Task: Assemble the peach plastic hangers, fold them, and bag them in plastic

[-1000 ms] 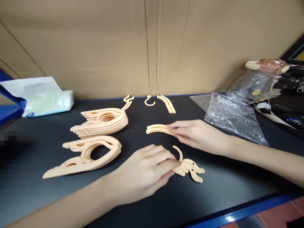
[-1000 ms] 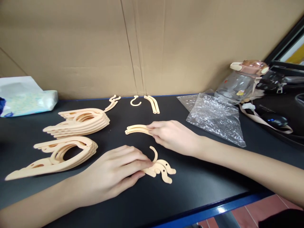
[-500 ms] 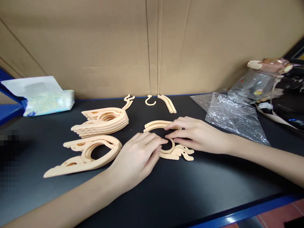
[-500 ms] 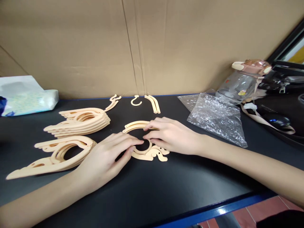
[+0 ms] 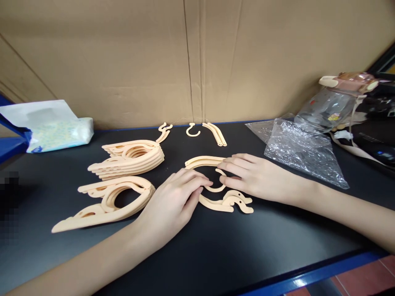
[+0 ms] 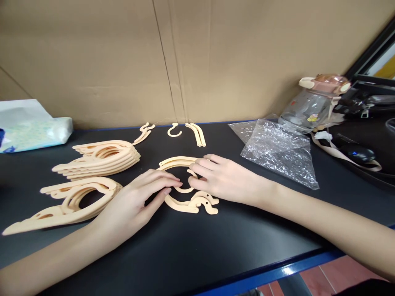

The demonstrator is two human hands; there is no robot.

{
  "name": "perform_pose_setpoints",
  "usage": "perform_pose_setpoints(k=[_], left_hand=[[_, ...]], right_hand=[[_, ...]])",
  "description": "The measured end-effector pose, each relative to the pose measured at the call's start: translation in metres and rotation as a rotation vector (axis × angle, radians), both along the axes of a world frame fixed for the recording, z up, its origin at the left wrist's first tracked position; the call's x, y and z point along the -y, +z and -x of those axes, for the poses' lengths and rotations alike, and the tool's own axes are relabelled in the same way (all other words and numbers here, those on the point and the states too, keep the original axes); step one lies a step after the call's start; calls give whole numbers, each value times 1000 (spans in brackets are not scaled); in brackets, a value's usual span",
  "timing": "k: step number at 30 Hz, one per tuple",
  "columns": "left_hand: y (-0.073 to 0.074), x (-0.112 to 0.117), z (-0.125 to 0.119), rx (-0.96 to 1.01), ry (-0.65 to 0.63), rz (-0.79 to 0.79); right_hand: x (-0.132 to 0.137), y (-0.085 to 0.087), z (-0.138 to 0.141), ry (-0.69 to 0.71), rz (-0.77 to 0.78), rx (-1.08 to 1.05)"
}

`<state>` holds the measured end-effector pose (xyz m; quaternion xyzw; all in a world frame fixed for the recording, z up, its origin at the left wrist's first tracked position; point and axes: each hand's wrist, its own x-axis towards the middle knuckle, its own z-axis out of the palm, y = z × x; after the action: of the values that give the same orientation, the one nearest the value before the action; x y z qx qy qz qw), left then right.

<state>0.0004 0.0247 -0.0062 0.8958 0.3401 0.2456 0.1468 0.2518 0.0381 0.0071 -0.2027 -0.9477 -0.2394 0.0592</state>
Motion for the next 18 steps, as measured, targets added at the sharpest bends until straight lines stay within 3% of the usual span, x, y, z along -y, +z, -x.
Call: perform_pose_setpoints(k=[5, 9, 12, 18], left_hand=[[0, 0, 2, -18, 18, -61], [0, 0, 1, 41, 21, -15], [4, 2, -3, 165, 47, 147], [16, 9, -16, 465, 217, 666]], right_hand=[[0, 7, -3, -6, -71, -30], [0, 9, -4, 7, -111, -61], [2, 8, -4, -34, -98, -128], [19, 1, 6, -234, 9, -551]])
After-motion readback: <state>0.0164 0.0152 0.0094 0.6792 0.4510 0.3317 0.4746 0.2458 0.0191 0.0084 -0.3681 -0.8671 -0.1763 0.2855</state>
